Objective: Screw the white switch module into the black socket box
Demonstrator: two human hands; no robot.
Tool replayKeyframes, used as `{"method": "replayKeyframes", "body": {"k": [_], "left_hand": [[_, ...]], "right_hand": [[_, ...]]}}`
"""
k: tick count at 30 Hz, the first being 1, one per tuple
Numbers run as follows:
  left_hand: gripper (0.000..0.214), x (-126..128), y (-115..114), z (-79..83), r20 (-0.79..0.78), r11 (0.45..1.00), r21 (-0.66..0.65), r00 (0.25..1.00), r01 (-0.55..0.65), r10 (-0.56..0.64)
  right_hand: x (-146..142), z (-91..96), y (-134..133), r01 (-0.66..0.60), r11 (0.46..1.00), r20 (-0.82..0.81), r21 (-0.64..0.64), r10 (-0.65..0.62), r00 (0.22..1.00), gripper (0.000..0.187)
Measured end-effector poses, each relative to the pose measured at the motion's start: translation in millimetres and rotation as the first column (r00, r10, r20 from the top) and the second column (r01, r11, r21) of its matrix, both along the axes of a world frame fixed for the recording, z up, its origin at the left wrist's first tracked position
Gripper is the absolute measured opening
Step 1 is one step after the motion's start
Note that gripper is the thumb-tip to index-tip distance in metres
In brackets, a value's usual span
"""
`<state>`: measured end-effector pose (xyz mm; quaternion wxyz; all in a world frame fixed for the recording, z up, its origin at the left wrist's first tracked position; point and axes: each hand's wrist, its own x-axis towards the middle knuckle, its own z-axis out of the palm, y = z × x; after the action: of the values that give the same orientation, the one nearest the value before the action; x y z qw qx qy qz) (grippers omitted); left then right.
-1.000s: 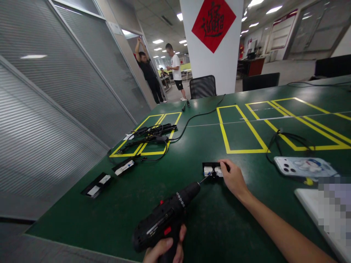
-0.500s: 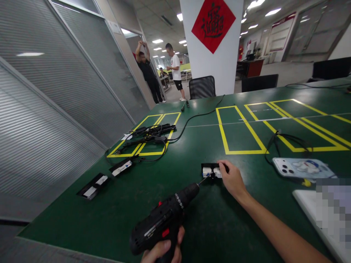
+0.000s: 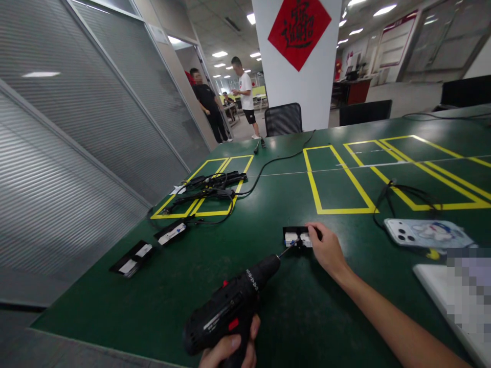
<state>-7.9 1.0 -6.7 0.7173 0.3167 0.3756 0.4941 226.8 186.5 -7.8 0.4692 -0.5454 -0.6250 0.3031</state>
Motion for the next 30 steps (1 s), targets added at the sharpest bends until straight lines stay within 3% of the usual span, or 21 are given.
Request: {"method": "replayKeyframes", "body": {"k": [9,16,30], "left_hand": [[0.025,-0.1,-1.5,-2.7,-0.037,0.999,0.025,0.999,-0.033,0.034],[0.027,5.4,-3.3,3.1,-0.041,0.996,-0.030,0.996,-0.082,0.081],[0.028,0.6,-1.4,-2.4,-0.042,1.000,-0.006,0.999,-0.030,0.029]], "right_hand": [[-0.2,1.3,-1.6,0.000,1.000,0.006,-0.009,0.000,1.000,0.031],[0.1,-0.1,-0.3,0.002,1.000,0.009,-0.006,-0.002,1.000,0.032],[0.0,-0.1,0.3,-0.003,1.000,0.001,0.005,0.003,1.000,0.031]]}}
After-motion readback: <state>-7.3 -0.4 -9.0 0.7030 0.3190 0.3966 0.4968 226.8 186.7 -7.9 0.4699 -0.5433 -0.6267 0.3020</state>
